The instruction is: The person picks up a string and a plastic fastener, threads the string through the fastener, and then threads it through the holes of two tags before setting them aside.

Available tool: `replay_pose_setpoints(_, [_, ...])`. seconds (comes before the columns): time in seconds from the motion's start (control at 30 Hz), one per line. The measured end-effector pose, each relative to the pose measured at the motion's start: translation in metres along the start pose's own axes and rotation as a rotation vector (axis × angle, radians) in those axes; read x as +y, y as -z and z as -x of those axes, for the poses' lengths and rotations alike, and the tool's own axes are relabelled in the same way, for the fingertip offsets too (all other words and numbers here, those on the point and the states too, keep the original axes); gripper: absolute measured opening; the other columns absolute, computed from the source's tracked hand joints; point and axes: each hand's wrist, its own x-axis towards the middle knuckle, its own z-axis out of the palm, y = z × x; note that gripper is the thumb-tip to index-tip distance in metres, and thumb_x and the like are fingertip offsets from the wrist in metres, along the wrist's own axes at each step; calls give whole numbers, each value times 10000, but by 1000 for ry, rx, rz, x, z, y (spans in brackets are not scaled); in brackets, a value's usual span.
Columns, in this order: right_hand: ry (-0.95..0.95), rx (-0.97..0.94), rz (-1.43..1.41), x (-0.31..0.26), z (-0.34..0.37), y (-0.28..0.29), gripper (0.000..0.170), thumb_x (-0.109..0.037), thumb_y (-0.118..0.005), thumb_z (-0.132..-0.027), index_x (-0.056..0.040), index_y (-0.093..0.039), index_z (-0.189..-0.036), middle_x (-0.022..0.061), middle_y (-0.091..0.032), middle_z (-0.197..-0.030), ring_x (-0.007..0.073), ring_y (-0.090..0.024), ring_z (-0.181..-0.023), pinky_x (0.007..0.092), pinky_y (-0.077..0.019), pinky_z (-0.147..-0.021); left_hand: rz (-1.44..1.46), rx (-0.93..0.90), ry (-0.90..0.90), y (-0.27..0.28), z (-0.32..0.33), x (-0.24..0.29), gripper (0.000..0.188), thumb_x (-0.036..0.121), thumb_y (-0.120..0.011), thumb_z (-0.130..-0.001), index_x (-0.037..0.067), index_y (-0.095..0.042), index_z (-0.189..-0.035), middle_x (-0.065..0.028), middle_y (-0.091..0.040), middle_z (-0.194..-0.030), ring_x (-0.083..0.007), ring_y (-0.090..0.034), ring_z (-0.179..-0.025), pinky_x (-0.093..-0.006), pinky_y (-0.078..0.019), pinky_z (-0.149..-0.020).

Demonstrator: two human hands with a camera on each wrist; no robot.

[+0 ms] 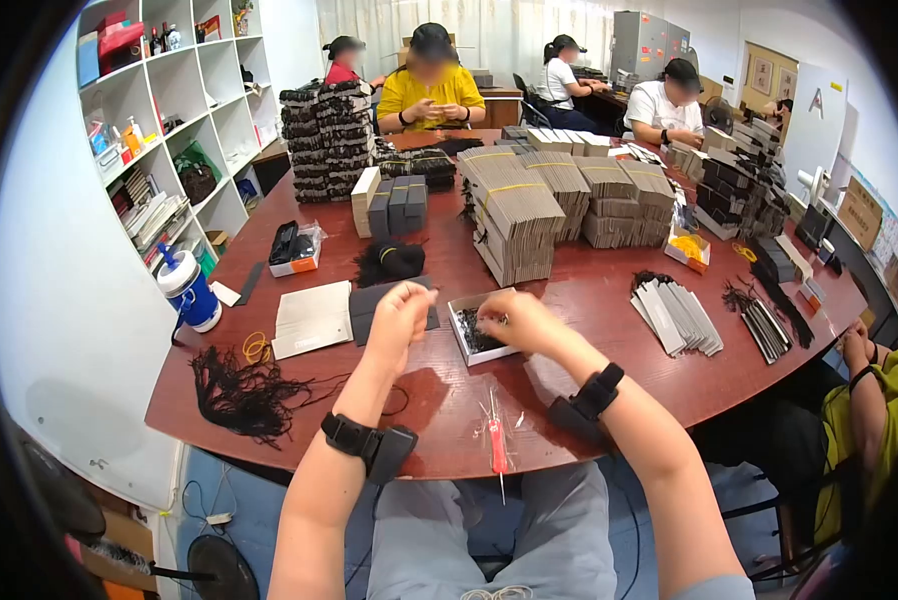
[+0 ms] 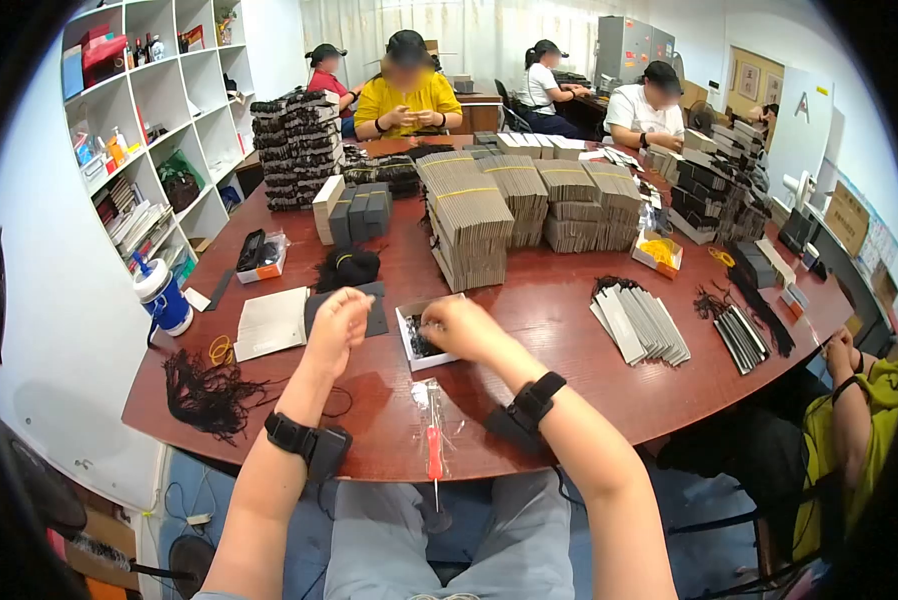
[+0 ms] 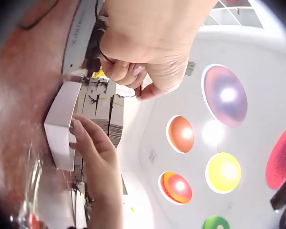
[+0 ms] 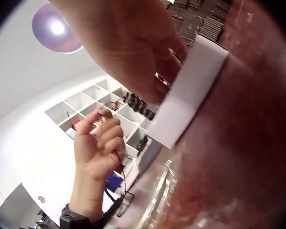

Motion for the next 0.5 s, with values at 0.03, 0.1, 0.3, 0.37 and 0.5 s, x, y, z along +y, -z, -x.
replay_pose_setpoints(0.03, [100, 15, 74, -1, 4, -4, 230, -200, -632, -656, -31, -589, -806, 120, -563, -822, 263, -539, -796, 343, -432, -690, -74, -8, 11, -4, 3, -1, 86, 106, -534, -783, 70, -481, -725, 86, -322, -493, 3, -230, -391, -163, -152, -357])
replay_pose_setpoints(0.1, [118, 17, 119, 7, 1, -11, 216, -210, -642, -644, -49, -593, -778, 117, -561, -806, 267, -539, -772, 341, -432, -672, -86, -54, 24, -3, 1, -3, 67, 103, -537, -784, 56, -538, -735, 96, -354, -499, 14, -242, -406, -163, -155, -360])
replay_pose_setpoints(0.3, [-34, 12, 8, 12, -2, -12, 184, -211, -642, -643, -60, -607, -741, 85, -582, -686, 245, -551, -681, 327, -431, -609, -155, -60, -170, -17, 2, -31, 131, 91, -558, -779, -7, -605, -852, 41, -551, -679, 33, -344, -482, -125, -223, -403])
replay_pose_setpoints(0.37, [-18, 74, -41, 14, -1, -10, 145, -166, -628, -662, -45, -601, -738, 93, -578, -693, 229, -547, -656, 313, -427, -602, -201, -67, -164, -17, 5, -28, 134, 83, -553, -783, -13, -601, -862, 23, -565, -720, 34, -364, -505, -118, -235, -412])
replay_pose_setpoints(0.5, [-112, 168, -266, 14, 0, -9, 126, -117, -604, -697, -5, -564, -739, 101, -557, -678, 186, -527, -618, 278, -413, -588, -159, -16, -103, -19, 6, -27, 137, 94, -555, -785, 0, -602, -873, 47, -536, -657, 35, -337, -477, -120, -216, -402])
